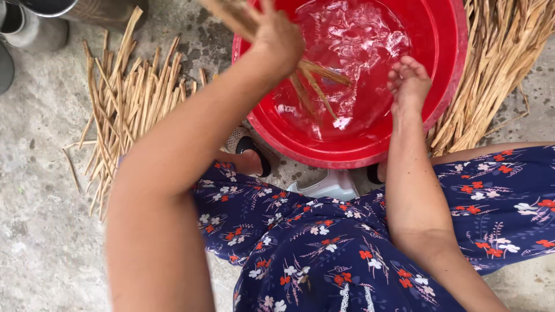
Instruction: The person sits on the ground and repeatedly washes bundles of thin wooden sticks in a red basin of water. They scrub the sticks by hand, rinse them, and place them aside on the floor.
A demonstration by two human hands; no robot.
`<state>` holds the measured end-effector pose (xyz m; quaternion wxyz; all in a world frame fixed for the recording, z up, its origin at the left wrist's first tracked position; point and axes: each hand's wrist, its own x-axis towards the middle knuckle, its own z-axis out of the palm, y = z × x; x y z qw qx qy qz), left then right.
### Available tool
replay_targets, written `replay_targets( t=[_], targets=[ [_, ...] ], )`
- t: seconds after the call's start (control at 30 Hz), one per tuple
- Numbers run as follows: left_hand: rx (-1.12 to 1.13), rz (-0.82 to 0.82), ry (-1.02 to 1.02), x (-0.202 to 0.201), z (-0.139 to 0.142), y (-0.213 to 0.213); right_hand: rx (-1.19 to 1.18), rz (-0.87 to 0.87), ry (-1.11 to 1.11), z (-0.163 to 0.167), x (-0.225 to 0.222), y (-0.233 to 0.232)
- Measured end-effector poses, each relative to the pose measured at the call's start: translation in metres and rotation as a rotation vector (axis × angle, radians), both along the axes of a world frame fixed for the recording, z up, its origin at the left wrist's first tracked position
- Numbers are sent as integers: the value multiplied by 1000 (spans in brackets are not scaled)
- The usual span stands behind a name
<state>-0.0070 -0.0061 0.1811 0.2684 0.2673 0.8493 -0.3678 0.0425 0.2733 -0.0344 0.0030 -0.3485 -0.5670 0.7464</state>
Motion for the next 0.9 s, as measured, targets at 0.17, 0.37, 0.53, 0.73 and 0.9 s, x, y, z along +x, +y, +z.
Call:
replay_targets(
  t=[0.17,0.37,0.53,0.73,0.9],
  targets=[
    [349,29,4,-16,-60,27,230,156,-33,-18,5,-14],
    [414,728,-425,-16,-153,-55,498,605,-138,-27,2,-63],
    [856,1294,-407,33,-215,-90,641,718,-324,-28,-3,-77],
    [1439,1622,-338,61,-237,-19,712,795,-229,-25,-14,-95],
    [1770,1813,-403,80,-267,28,284,1086,-554,-42,-2,-123]
  ],
)
